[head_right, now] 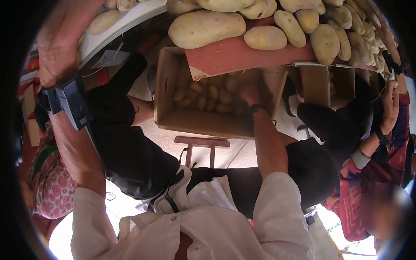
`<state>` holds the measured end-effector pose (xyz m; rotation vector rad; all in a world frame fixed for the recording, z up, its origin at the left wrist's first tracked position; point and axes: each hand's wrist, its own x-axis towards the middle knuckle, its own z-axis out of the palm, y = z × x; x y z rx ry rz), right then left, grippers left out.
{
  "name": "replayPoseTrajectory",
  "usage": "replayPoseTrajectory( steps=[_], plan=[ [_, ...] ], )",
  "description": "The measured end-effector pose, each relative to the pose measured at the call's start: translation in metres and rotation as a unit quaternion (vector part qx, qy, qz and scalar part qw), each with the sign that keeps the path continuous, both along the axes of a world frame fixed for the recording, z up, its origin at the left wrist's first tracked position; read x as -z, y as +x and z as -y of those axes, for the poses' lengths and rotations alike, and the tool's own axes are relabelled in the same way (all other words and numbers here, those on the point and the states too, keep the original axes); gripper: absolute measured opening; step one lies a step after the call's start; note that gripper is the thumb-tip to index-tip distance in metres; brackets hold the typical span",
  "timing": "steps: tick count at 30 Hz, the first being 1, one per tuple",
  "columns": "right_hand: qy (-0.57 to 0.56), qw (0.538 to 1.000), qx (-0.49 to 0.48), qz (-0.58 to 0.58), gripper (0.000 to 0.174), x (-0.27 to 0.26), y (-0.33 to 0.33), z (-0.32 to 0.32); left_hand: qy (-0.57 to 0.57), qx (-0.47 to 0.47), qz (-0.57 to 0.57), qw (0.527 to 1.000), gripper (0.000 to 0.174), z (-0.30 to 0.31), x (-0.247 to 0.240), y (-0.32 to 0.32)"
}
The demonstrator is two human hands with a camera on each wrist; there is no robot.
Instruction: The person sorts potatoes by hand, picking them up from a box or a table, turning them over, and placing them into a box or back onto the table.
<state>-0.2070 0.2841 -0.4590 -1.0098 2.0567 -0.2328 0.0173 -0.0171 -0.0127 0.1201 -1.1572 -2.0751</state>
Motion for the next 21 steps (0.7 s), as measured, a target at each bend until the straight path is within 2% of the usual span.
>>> replayPoseTrajectory(
  steps=[1,3,4,6,9,10,12,16,18,19,21],
  plan=[
    [-0.001,1.000,0.000,-0.003,0.050,-0.004,0.000,-0.002,0.000,0.000,-0.001,1.000,0.021,0.000,0.000,0.002],
    [0.006,0.985,0.149,0.092,0.053,-0.013,0.001,-0.003,0.000,0.001,-0.004,1.000,0.021,-0.001,-0.002,0.006],
    [0.004,0.985,0.149,0.089,0.053,-0.012,-0.001,-0.001,-0.001,0.002,-0.007,1.000,0.021,-0.001,-0.003,0.007],
    [0.033,0.997,0.048,0.040,0.055,-0.007,-0.003,0.009,-0.002,0.001,-0.007,1.000,0.021,0.002,-0.005,0.008],
    [0.054,0.999,-0.002,-0.005,0.053,-0.009,0.002,0.019,-0.001,-0.003,-0.004,1.000,0.021,0.002,-0.006,0.013],
    [0.053,0.999,-0.004,-0.005,0.053,-0.002,0.000,0.021,-0.002,-0.005,-0.003,1.000,0.021,0.003,-0.005,0.015],
    [0.045,0.997,-0.068,-0.002,0.054,0.025,-0.005,0.021,-0.003,-0.007,0.003,1.000,0.021,0.007,-0.005,0.015],
    [0.027,0.998,-0.026,0.051,0.058,0.039,-0.002,0.015,-0.005,-0.005,0.018,1.000,0.021,0.011,-0.004,0.013],
    [-0.006,0.999,-0.037,-0.024,0.056,0.024,0.006,0.029,-0.005,-0.003,0.024,1.000,0.021,0.011,-0.001,0.013],
    [-0.005,0.999,-0.035,-0.021,0.056,0.019,0.009,0.030,-0.004,-0.002,0.029,1.000,0.020,0.012,-0.001,0.011],
    [-0.122,0.990,-0.046,-0.050,0.057,0.007,0.016,0.027,-0.003,0.000,0.035,0.999,0.020,0.013,0.001,0.010]
  ],
)
